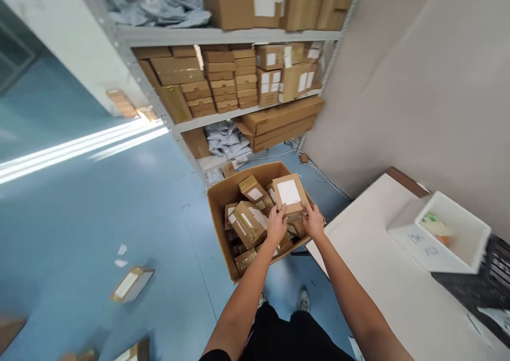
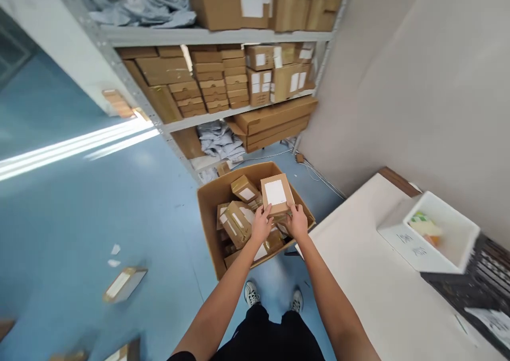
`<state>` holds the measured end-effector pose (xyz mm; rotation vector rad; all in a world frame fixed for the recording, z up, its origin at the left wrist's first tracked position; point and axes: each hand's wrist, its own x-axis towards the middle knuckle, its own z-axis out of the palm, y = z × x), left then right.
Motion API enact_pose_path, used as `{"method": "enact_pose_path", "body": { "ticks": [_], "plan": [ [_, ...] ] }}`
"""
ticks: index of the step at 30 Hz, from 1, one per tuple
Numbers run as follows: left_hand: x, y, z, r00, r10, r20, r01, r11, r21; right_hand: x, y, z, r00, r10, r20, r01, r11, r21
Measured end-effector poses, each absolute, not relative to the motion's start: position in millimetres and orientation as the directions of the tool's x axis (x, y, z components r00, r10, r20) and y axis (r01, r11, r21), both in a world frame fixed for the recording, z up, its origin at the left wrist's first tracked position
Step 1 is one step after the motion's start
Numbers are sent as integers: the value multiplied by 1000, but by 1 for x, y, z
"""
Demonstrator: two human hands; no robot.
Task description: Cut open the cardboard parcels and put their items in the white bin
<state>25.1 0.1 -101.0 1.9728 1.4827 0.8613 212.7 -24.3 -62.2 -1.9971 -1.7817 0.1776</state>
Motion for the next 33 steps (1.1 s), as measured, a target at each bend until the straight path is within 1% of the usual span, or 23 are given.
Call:
{"method": "enact_pose_path", "body": {
  "ticks": [4, 8, 11, 14, 16, 17, 20, 21, 22, 23, 25, 28, 30, 33],
  "plan": [
    [94, -31, -78, 369, 904, 216, 582, -405, 705, 281, -86, -50, 318, 917, 239, 870, -183, -458],
    [187, -76, -70, 528, 820, 221, 503, -511, 697, 365, -168, -46, 487, 838, 245, 808, -327, -490],
    [270, -124, -77, 642, 739, 203, 422, -562, 711, 432, -244, -55, 612, 757, 229, 740, -445, -505],
    [347, -186, -100, 743, 656, 135, 358, -560, 747, 485, -327, -83, 723, 665, 190, 650, -560, -514],
    [385, -231, -122, 799, 600, 36, 352, -517, 780, 504, -380, -112, 795, 596, 113, 561, -651, -512],
    [399, -252, -134, 825, 565, -35, 362, -480, 799, 509, -406, -127, 822, 567, 45, 508, -697, -507],
    [419, -308, -168, 858, 443, -261, 433, -349, 831, 512, -469, -170, 821, 524, -226, 375, -793, -480],
    [421, -321, -177, 851, 427, -306, 459, -319, 829, 511, -485, -181, 796, 531, -290, 359, -801, -480],
    [421, -331, -184, 838, 433, -333, 482, -299, 824, 511, -497, -189, 775, 542, -323, 355, -798, -487],
    [420, -339, -188, 822, 453, -345, 501, -289, 816, 511, -505, -195, 766, 554, -325, 358, -788, -501],
    [421, -344, -189, 793, 494, -357, 534, -282, 797, 516, -510, -200, 773, 569, -281, 359, -758, -545],
    [429, -336, -178, 782, 488, -388, 562, -283, 777, 530, -498, -197, 797, 553, -243, 294, -707, -644],
    [438, -328, -166, 797, 496, -344, 534, -313, 785, 542, -487, -193, 798, 558, -227, 231, -631, -741],
    [448, -321, -149, 839, 521, -154, 432, -467, 771, 557, -480, -190, 803, 563, -193, 120, -471, -874]
  ]
}}
